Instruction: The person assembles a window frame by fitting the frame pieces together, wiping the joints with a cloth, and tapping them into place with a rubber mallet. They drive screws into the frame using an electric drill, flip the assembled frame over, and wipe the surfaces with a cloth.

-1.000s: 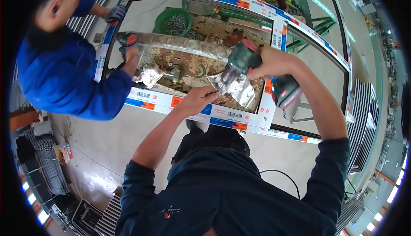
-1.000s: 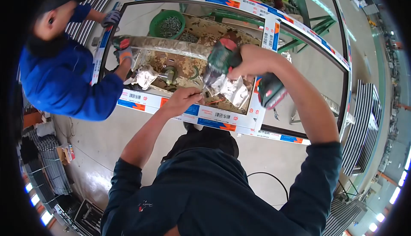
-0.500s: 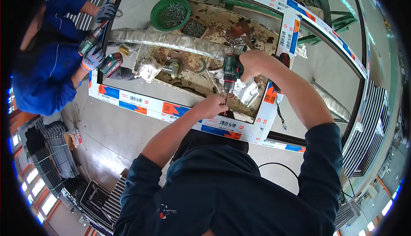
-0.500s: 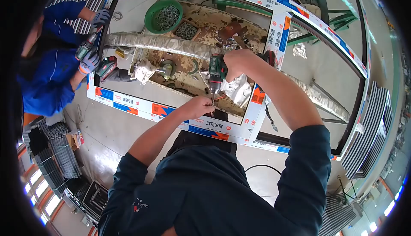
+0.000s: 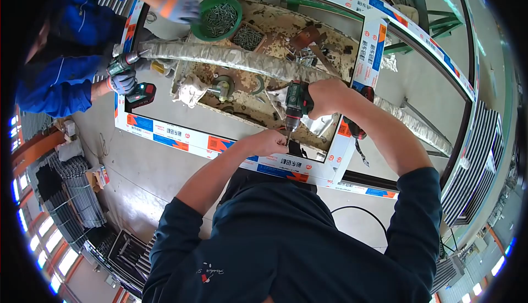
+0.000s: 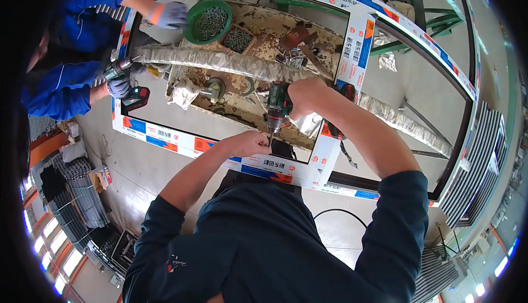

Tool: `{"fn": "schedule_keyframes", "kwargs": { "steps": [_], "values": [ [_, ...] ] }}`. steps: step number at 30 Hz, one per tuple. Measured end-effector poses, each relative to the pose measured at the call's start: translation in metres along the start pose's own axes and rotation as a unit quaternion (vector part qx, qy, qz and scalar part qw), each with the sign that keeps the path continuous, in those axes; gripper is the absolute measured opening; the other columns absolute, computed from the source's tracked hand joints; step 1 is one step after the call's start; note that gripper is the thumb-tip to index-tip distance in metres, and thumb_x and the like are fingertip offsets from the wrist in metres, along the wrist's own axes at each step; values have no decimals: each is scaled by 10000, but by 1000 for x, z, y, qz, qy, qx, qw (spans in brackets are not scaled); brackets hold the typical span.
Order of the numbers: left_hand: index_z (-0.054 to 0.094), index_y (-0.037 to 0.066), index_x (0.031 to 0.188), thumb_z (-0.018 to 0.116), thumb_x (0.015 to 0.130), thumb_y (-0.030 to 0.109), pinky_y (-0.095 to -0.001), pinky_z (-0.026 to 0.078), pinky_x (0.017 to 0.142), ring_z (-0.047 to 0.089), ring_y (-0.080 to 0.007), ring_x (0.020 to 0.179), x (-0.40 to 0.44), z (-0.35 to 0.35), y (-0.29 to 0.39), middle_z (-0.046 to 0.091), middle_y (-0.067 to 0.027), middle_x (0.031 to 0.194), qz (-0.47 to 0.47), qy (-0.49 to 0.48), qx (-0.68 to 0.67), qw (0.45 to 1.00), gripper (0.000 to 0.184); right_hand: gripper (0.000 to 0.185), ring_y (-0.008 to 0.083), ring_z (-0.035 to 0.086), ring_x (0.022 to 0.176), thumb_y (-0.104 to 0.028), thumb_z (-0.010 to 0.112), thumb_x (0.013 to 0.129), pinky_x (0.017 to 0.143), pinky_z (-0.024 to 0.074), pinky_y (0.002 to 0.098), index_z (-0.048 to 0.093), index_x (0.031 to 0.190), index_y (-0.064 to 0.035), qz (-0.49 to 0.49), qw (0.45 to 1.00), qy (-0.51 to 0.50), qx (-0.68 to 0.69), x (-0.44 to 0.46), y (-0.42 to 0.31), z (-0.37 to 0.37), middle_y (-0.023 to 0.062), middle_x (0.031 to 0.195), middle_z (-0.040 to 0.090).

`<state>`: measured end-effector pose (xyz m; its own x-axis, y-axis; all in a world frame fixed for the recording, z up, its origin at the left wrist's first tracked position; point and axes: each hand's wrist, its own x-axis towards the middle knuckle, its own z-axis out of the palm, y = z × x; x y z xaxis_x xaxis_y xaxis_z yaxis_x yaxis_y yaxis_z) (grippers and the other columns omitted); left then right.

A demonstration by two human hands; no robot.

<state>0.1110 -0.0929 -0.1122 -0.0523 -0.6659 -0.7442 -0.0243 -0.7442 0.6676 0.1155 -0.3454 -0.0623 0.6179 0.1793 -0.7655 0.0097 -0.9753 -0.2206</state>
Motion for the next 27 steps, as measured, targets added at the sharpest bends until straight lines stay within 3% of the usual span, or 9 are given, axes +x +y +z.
{"fn": "schedule_keyframes", "kwargs": {
  "steps": [13, 16, 18, 20, 22, 23, 25, 27],
  "values": [
    [655, 0, 842, 655, 894, 352, -354, 438, 633, 533, -195, 647, 7, 1, -4, 571, -114, 673, 39, 7, 62, 997, 356, 395, 306, 705, 800, -342, 759, 644, 694, 567, 404, 723, 877, -25, 0, 1000, 16, -16, -11, -9, -10, 125, 856, 711],
    [673, 3, 848, 660, 888, 344, -349, 457, 652, 562, -194, 666, 7, -1, -4, 607, -115, 718, 9, -6, 53, 999, 344, 433, 306, 709, 804, -330, 782, 639, 692, 568, 420, 694, 915, -9, 1, 1000, 12, -1, -21, -10, -12, 132, 864, 714],
    [689, 18, 941, 644, 903, 362, -330, 487, 702, 608, -188, 735, 6, -9, -8, 658, -106, 805, 54, -6, 39, 998, 349, 492, 314, 712, 818, -306, 821, 627, 693, 569, 420, 637, 946, 21, 2, 997, 66, 29, -31, -12, -12, 159, 857, 709],
    [671, 5, 1032, 617, 919, 420, -355, 498, 685, 600, -162, 700, 4, -32, -1, 671, -88, 811, 84, 45, -137, 986, 433, 498, 339, 701, 787, -294, 809, 634, 685, 563, 428, 603, 955, 27, -3, 994, 105, 25, -38, -12, -8, 176, 824, 695],
    [544, 6, 1251, 591, 942, 457, -361, 510, 788, 631, -188, 802, 5, -44, 33, 674, -91, 1002, 51, 164, -439, 882, 548, 505, 364, 691, 757, -282, 797, 641, 677, 557, 436, 570, 964, 32, -11, 991, 129, 27, -45, -15, 2, 194, 791, 680],
    [544, 6, 1251, 591, 942, 457, -361, 510, 788, 631, -188, 802, 8, -43, 50, 674, -91, 1002, 49, 165, -444, 879, 548, 497, 368, 690, 752, -264, 799, 638, 672, 559, 431, 563, 952, 41, -11, 989, 144, 28, -48, -16, 2, 200, 790, 678],
    [431, 51, 1345, 601, 942, 468, -343, 490, 870, 644, -208, 928, 20, -41, 80, 649, -96, 1104, 127, 328, -240, 905, 604, 490, 373, 689, 746, -247, 800, 635, 667, 560, 427, 557, 941, 49, -11, 986, 163, 23, -50, -17, 0, 207, 790, 675],
    [456, 78, 1333, 622, 931, 476, -318, 490, 870, 624, -189, 973, 49, -25, 71, 636, -81, 1122, 158, 334, -283, 885, 590, 512, 340, 705, 778, -277, 831, 649, 686, 567, 408, 573, 968, 30, 7, 989, 150, 17, -49, -15, 2, 172, 832, 695]
  ]
}}
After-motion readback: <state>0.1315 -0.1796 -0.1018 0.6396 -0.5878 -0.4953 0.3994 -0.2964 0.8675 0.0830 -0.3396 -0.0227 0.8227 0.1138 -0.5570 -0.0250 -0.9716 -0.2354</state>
